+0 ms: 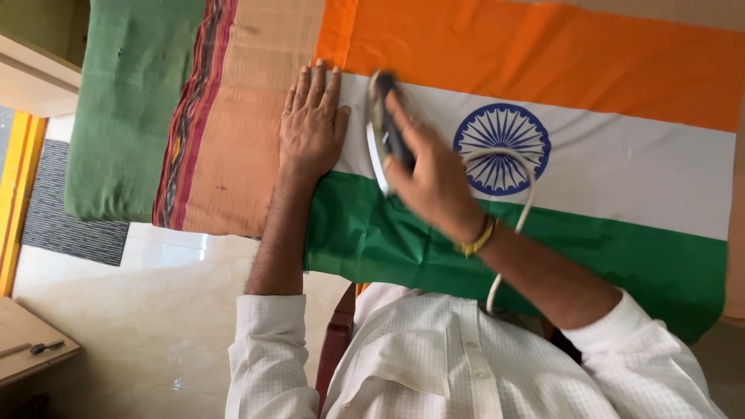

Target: The person unfolds a flag onto a padded surface, flattens it by hand, and presses the fabric using an iron.

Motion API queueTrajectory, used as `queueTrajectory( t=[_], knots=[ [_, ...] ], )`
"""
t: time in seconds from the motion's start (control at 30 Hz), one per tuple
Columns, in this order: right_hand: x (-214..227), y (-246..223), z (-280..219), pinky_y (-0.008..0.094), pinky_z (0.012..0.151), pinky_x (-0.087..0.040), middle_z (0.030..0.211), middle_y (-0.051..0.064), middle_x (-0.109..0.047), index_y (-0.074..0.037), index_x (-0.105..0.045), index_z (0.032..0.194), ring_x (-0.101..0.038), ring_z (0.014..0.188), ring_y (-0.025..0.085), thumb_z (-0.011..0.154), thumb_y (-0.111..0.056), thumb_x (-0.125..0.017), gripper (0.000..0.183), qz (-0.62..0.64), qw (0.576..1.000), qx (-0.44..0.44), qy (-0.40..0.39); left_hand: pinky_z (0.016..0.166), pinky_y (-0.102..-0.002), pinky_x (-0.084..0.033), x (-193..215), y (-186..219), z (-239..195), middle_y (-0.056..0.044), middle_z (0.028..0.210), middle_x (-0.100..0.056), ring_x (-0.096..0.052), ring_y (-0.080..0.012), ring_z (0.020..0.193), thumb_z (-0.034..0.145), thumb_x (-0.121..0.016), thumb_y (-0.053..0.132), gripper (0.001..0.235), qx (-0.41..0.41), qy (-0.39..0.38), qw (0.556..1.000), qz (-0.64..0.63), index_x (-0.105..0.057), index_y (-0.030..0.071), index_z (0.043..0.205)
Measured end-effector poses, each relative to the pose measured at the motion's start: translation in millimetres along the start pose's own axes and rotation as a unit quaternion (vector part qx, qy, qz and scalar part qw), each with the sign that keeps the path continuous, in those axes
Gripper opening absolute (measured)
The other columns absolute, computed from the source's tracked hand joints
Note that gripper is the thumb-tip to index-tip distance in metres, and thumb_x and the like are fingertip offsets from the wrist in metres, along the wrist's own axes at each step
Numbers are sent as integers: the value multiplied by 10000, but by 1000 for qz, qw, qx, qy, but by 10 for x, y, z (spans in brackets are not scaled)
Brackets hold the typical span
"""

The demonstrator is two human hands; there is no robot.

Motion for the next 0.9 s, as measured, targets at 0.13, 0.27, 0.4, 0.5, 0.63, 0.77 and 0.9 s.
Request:
queueTrajectory(
  t=[0.13,0.27,0.4,0.5,0.63,0.77,0.9],
  knots=[
    [-235,-142,-123,417,921,-556,1192,224,-654,-152,-428,1596,-672,1068,383,924,-100,-645,708,-13,997,-47,-64,1249,-490,-295,-51,-221,-25,-244,1613,-425,-363,-424,1522,1081,-505,209,564,12,37,989,-143,-355,42,1598],
    [-286,-16,261,400,982,-562,1437,226,-634,-150,-365,1626,-672,1168,378,982,-92,-645,704,-28,999,24,35,1193,-394,-458,65,-473,-9,-238,1530,-538,-558,-368,1436,1124,-438,178,528,52,116,902,-412,-302,44,1616],
    [-501,112,275,405,953,-553,1341,256,-602,-79,-249,1636,-651,1149,381,1003,-184,-742,808,2,999,39,20,1176,-416,-466,539,-136,-124,-269,1528,-563,-562,-395,1435,1171,-471,201,410,27,180,910,-373,-456,20,1538],
    [-704,232,120,468,1136,-424,1522,253,-471,-70,-125,1628,-501,1376,385,1147,-60,-610,683,307,940,96,-113,971,-415,-557,879,150,-193,-215,1293,-691,-687,-362,1193,1123,-522,337,406,142,95,948,-267,-628,36,1373],
    [-230,1231,473,310,936,-581,1183,91,-713,-79,-336,1619,-660,1018,167,1068,-121,-579,604,216,970,-104,-32,799,-490,-537,984,499,-164,-232,1040,-705,-692,-390,959,932,-670,530,544,181,-20,979,-94,-665,10,1091],
    [32,1297,521,369,1055,-549,1340,144,-682,-66,-589,1430,-677,1247,259,1033,-134,-655,408,19,999,-20,-20,734,-529,-548,783,594,-130,-209,846,-726,-710,-399,832,1005,-640,472,443,171,-64,983,-29,-582,33,984],
    [-177,993,375,542,1106,-401,1499,218,-552,-135,-688,1328,-442,1410,475,947,-321,-737,427,-200,969,106,-99,682,-549,-547,628,386,-5,-188,827,-729,-713,-413,782,962,-662,432,375,173,-24,984,24,-597,62,971]
  ],
)
Point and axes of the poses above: each hand's wrist, its own z-axis towards the middle knuckle, its own x-axis out of the back of the hand, y = z × x, the point moved 7 cm from there along z, towards the middle knuckle
